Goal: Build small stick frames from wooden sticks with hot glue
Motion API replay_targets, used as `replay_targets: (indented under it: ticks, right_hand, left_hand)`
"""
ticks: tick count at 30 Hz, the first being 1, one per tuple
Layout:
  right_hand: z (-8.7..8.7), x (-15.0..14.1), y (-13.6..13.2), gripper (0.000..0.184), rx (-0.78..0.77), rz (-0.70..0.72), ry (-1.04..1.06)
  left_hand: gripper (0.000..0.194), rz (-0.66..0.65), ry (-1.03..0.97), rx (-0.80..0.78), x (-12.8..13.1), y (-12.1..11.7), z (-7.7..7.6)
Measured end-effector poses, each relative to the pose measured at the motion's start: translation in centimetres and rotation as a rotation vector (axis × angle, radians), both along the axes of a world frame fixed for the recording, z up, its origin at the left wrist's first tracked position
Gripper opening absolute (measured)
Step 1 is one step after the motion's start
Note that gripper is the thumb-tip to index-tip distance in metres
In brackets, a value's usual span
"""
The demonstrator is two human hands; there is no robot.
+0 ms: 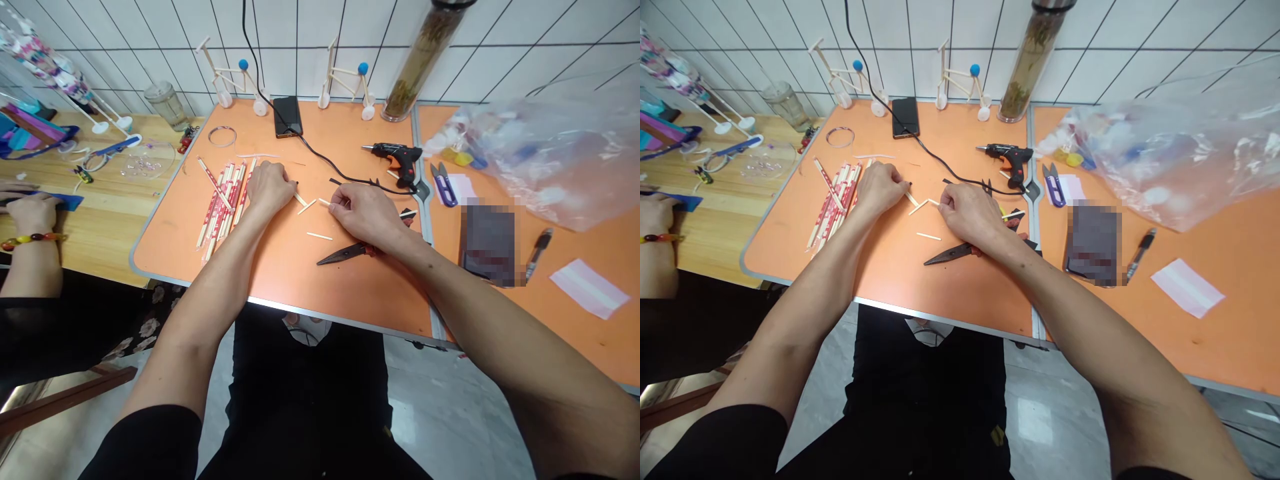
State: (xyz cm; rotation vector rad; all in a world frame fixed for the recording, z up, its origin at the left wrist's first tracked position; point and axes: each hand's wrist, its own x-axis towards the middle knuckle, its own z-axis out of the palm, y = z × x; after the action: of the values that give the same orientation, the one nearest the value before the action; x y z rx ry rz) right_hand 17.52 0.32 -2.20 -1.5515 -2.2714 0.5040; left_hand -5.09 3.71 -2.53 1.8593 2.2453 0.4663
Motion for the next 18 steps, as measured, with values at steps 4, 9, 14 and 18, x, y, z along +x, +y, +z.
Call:
replay_targets:
  ticks: [4, 9, 14, 18]
  right_hand:
    - [0.0, -0.1, 0.1, 0.016, -0.006, -0.007, 0.025]
    - [0.0, 0.0, 0.3, 0.014, -0.035, -0.036, 0.116]
    - [-0.1, 0.4, 0.6, 0.039, -0.018, -0.007, 0.149]
    - [-0.5, 0.1, 1.1, 0.041, 0.059, 0.106, 0.092]
  left_hand:
    - [0.011, -0.023, 0.007, 0.003, 0.2, 0.1, 0.0]
    - [0.012, -0.016, -0.018, 0.004, 0.2, 0.0, 0.3]
    - [0.025, -0.212, -0.056, 0.096, 0.1, -0.5, 0.6]
    - [0.030, -0.344, -0.048, 0.080, 0.5, -1.4, 1.2]
